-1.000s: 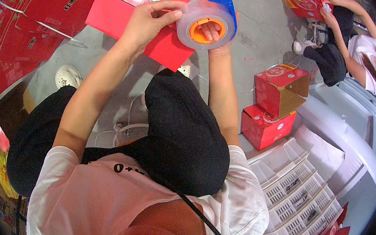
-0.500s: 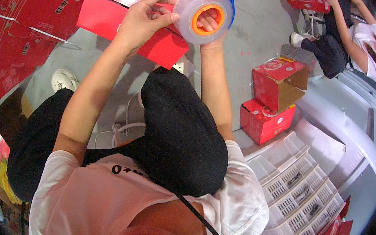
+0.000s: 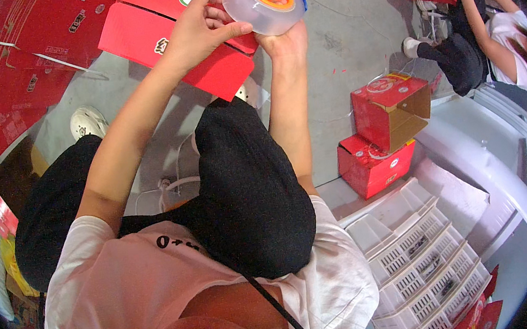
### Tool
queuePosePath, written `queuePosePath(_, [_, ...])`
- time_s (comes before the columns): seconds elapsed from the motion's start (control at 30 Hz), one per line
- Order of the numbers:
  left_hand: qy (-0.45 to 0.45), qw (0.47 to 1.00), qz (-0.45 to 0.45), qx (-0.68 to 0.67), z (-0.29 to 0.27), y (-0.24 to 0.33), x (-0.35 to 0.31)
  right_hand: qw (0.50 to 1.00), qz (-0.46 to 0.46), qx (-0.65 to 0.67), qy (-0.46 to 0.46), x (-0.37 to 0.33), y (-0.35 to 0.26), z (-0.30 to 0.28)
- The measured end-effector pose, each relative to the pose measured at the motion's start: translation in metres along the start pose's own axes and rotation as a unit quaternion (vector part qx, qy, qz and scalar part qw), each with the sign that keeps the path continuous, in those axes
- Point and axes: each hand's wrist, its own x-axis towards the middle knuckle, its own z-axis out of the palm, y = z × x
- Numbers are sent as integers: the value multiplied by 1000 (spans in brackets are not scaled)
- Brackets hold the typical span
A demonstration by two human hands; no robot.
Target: The person folds and assembles cardboard boxes using a tape dispenser while sitting on the floor.
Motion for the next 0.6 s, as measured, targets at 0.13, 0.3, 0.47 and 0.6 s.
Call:
queuePosePath(0.13, [29, 998, -17, 50, 1, 4, 3, 1000, 4, -14, -18, -5, 3, 5])
queuePosePath(0.3, [22, 999, -33, -26, -8, -7, 7, 995, 53, 68, -52, -2, -3, -7])
queuePosePath(0.47, [-2, 993, -62, -101, -8, 6, 4, 999, 18, 36, 29, 5, -15, -24])
queuePosePath(0.6, [8, 980, -126, -153, -12, 31, -6, 993, 57, 49, -88, -23, 6, -1])
